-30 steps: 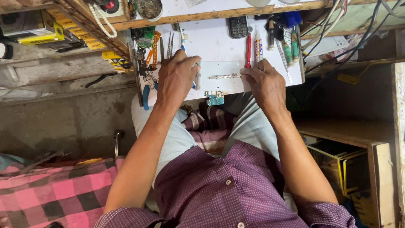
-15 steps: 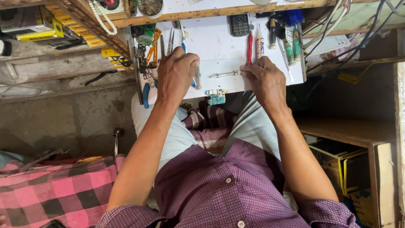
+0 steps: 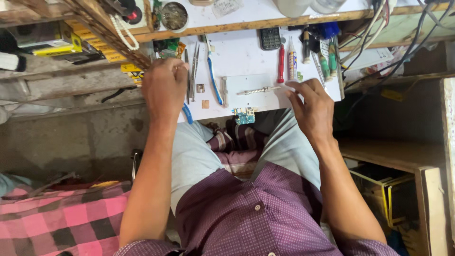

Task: The person holds a small circuit board on their lap and uses a hot air gun to heat it while steadying and positioning components with tweezers. They then set the board on the workbench and solder it using a soldering iron.

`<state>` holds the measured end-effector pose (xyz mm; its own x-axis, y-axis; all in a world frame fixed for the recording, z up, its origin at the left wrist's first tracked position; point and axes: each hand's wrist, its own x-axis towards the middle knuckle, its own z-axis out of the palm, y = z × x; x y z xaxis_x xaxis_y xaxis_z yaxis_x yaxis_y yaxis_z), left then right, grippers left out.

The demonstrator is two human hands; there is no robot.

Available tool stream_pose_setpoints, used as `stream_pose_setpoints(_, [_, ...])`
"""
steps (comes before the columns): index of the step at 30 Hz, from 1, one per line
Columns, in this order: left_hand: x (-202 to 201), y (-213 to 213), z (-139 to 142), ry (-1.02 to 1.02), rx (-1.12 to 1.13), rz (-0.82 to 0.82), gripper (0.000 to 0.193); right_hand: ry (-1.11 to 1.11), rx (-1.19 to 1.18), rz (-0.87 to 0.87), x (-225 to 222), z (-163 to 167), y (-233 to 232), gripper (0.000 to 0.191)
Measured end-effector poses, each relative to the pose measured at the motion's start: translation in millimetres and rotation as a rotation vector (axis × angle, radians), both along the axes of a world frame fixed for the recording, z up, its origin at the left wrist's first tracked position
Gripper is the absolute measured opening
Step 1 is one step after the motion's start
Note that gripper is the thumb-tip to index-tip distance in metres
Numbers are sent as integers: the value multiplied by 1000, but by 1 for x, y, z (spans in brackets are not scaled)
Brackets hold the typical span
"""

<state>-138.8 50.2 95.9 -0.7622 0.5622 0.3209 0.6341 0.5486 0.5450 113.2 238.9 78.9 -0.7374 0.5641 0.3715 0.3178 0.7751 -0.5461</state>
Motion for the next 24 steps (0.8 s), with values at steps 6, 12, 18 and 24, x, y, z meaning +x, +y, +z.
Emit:
stream_pose_setpoints(6, [1,22,-9,20,-131,25,20,21,-87,-35,19,1,-15,21])
stream_pose_setpoints(12, [-2,30,-8,30,-111,92,15,7,-147,-71,38,3,-24,18])
stream_pose_setpoints(18, [-11,20,-2,51,128,-4,23,-13,-176,-45,35,-1,-24,19])
stream_pose_setpoints(24, [-3,-1,-3,-557,455,-133,11,-34,-195,-16,28,0,-26,20])
